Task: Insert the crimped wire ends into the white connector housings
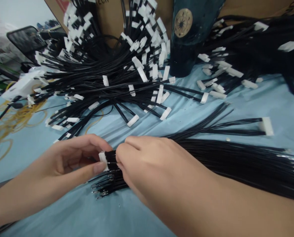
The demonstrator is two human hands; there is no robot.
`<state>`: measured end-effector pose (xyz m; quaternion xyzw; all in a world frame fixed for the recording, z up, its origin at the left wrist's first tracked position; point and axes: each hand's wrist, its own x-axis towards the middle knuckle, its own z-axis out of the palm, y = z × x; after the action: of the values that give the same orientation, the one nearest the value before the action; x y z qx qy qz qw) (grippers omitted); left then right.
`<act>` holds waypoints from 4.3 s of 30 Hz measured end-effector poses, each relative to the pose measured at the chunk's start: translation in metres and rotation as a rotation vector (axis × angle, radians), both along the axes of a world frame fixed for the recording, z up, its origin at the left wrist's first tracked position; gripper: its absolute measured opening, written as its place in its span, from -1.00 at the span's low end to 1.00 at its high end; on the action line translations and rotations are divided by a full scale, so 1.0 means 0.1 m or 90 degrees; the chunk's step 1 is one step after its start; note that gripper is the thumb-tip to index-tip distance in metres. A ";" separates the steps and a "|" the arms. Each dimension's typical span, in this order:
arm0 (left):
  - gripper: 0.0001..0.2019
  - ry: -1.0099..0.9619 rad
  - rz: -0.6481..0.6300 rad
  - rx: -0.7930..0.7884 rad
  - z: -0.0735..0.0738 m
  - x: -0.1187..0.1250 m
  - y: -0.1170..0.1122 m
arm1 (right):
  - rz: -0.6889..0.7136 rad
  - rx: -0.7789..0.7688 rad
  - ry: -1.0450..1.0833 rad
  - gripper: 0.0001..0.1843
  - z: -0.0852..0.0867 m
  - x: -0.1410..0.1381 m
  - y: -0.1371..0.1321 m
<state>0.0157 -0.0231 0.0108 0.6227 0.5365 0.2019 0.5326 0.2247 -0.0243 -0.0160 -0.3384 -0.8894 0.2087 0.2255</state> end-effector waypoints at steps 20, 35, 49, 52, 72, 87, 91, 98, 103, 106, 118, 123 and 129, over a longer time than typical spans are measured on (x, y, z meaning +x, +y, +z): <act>-0.81 -0.036 0.053 0.030 -0.06 0.01 -0.08 | 0.028 0.208 -0.019 -0.53 -0.04 -0.04 -0.10; -0.92 -0.031 0.041 0.060 -0.05 -0.01 -0.07 | 0.010 0.281 -0.111 -0.44 0.21 0.15 0.00; -0.89 -0.106 0.068 0.018 -0.14 -0.06 -0.07 | 0.011 0.094 -0.038 -0.64 -0.07 0.14 -0.18; -0.89 -0.115 0.075 0.004 -0.12 -0.06 -0.06 | -0.053 0.016 -0.030 -0.71 -0.03 0.16 -0.17; -0.90 -0.104 0.059 -0.017 -0.10 -0.07 -0.03 | -0.177 -0.139 0.108 -0.77 0.10 0.13 -0.06; -0.88 -0.089 0.045 -0.067 -0.08 -0.07 0.02 | -0.208 -0.144 0.052 -0.77 0.12 0.11 -0.06; -0.88 -0.075 0.037 -0.067 -0.06 -0.07 0.02 | -0.197 -0.136 0.049 -0.79 0.10 0.12 -0.07; -0.87 -0.102 0.043 -0.043 -0.16 -0.12 -0.01 | -0.151 -0.119 0.059 -0.78 0.09 0.12 -0.07; -0.86 -0.088 0.050 -0.045 -0.13 -0.11 -0.01 | -0.135 -0.112 0.070 -0.77 0.11 0.13 -0.05; -0.88 -0.083 0.045 -0.043 -0.11 -0.10 -0.01 | -0.133 -0.119 0.067 -0.76 0.10 0.14 -0.03; -0.87 -0.066 0.015 0.015 -0.17 -0.09 -0.10 | -0.074 -0.020 -0.005 -0.76 -0.02 0.09 -0.09; -0.83 -0.043 0.023 0.043 -0.17 -0.08 -0.10 | -0.060 0.037 -0.004 -0.70 -0.09 0.08 -0.09; -0.88 -0.030 0.019 0.039 -0.11 -0.06 -0.07 | -0.058 0.009 0.012 -0.75 -0.03 0.08 -0.09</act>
<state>0.0100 -0.0296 -0.0007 0.6257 0.5267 0.2411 0.5225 0.2325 -0.0331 -0.0194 -0.3748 -0.8724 0.1953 0.2456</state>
